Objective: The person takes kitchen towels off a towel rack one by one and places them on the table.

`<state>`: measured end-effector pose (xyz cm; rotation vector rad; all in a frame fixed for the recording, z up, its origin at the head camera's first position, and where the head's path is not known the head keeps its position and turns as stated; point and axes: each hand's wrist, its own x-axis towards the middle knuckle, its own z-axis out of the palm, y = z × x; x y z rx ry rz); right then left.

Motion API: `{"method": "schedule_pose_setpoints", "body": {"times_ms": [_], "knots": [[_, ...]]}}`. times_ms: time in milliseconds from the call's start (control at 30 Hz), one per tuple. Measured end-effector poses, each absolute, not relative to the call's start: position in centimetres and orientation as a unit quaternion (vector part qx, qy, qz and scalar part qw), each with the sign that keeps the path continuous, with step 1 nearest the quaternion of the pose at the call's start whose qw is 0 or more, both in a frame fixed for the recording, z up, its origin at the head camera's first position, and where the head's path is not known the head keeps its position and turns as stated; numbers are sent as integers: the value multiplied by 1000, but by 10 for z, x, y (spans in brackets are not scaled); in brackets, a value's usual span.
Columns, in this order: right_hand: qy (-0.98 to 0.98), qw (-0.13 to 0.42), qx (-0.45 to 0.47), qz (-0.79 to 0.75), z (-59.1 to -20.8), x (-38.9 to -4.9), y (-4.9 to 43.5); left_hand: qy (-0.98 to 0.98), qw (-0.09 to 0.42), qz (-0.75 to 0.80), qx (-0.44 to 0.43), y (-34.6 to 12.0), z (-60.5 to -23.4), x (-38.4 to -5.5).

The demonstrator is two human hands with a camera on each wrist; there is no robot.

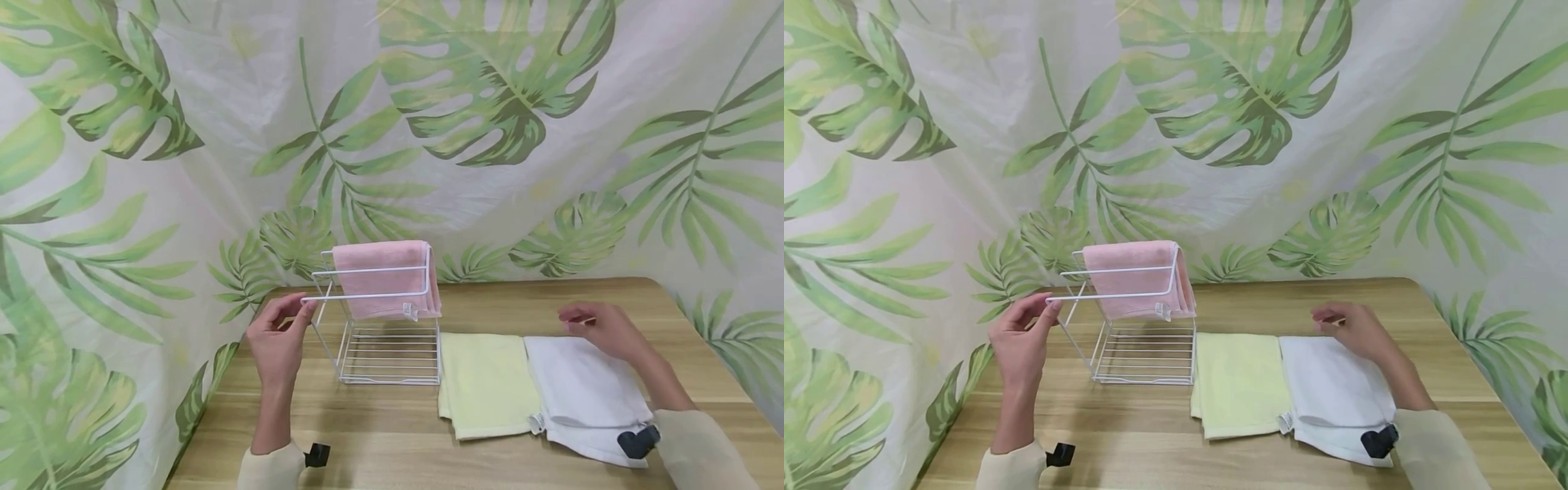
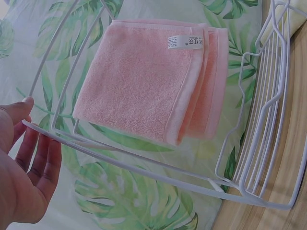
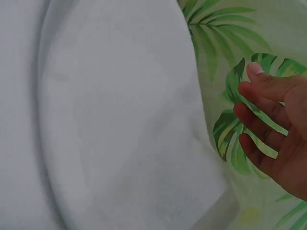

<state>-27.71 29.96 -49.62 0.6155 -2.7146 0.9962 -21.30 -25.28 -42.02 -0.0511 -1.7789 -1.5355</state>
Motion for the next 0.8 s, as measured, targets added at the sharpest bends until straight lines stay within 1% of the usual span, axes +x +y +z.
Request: {"method": "schedule_pose_setpoints", "body": {"times_ms": [67,333,800], "knots": [[-913,97,210,335,-489,-276,292,-699,384,-603,-19,-253,-421,-213],[-913,80,192,351,-461,-274,267,-692,388,-608,-22,-254,-421,-214],[-899,97,215,368,-430,-272,230,-695,388,-605,-24,-252,-419,-214]]}}
